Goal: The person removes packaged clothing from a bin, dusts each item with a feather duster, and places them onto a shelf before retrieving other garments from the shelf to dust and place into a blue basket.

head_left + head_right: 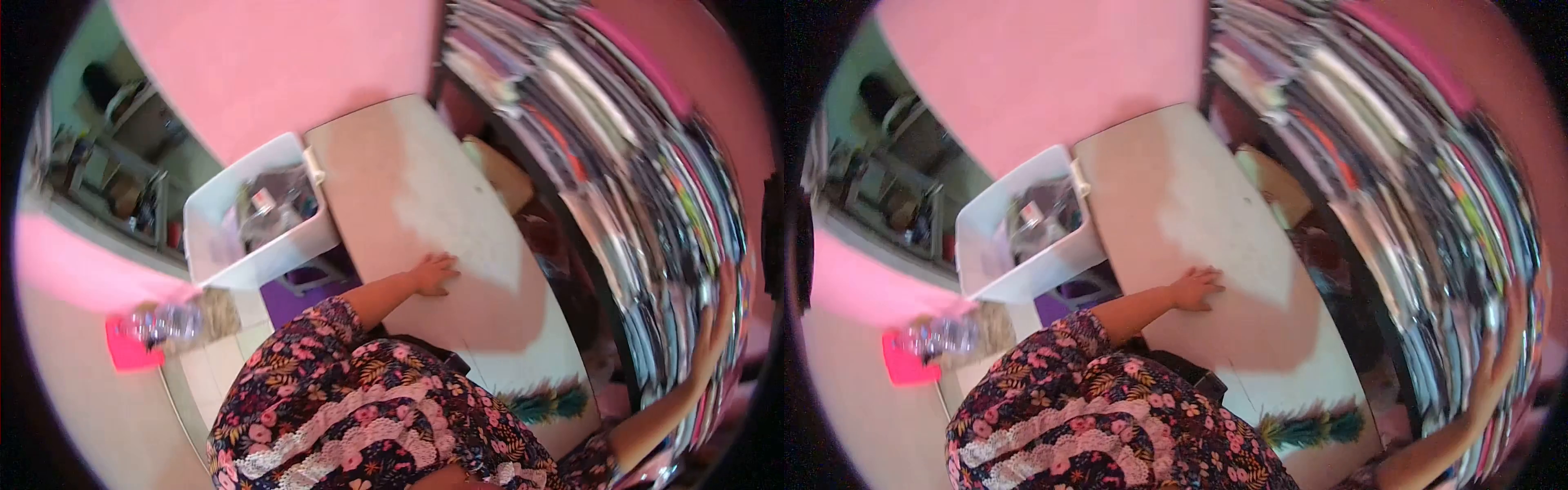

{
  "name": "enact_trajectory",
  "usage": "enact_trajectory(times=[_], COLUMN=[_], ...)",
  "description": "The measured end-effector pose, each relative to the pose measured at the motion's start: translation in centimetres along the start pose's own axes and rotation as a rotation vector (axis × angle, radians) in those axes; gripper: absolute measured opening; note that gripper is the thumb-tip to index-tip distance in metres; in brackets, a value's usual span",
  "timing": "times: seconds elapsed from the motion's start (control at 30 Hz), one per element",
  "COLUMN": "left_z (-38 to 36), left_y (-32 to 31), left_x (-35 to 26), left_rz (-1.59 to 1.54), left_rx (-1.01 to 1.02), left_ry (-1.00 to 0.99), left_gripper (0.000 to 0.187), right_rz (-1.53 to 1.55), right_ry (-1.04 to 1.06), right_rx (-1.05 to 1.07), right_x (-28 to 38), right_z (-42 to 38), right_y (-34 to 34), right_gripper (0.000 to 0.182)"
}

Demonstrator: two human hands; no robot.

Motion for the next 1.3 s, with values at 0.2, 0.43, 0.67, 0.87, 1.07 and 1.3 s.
enact_trajectory(times=[0.2, 0.43, 0.67, 0.87, 1.07, 1.3], left_z=[-7.3, -10.8, -12.1, -15.1, -12.2, -9.5], left_y=[-7.2, 0.5, 9.0, 7.0, 3.9, 5.4], left_x=[-17.8, -4.6, 19.7, 35.0, 40.0, 36.9], left_rz=[-0.424, -0.760, -0.952, -0.779, -0.741, -0.210], left_rx=[0.214, -0.202, -0.988, -0.844, -0.597, -0.510], left_ry=[-0.387, -0.168, 0.120, 0.626, 0.650, 0.887], left_gripper=[0.039, 0.027, 0.024, 0.026, 0.041, 0.076], right_rz=[0.502, 0.787, 0.710, 0.068, 0.059, 0.101], right_ry=[-0.843, -1.329, -0.869, -1.458, -1.444, -1.447], right_rx=[-0.030, -0.009, 0.534, 0.985, 0.962, 0.895], right_x=[7.5, 18.9, 26.5, 33.4, 33.8, 32.7], right_z=[-34.1, -36.4, -29.5, -19.0, -18.4, -19.6], right_y=[15.6, 0.9, -26.1, -34.5, -34.9, -35.0], right_gripper=[0.050, 0.051, 0.059, 0.086, 0.090, 0.091])
Point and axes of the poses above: each hand's wrist, its own z-axis towards the middle knuckle, its own y-axis out of the back of the hand, x = y × z, the point moved 1 cm from there along z, towards the middle knuckle
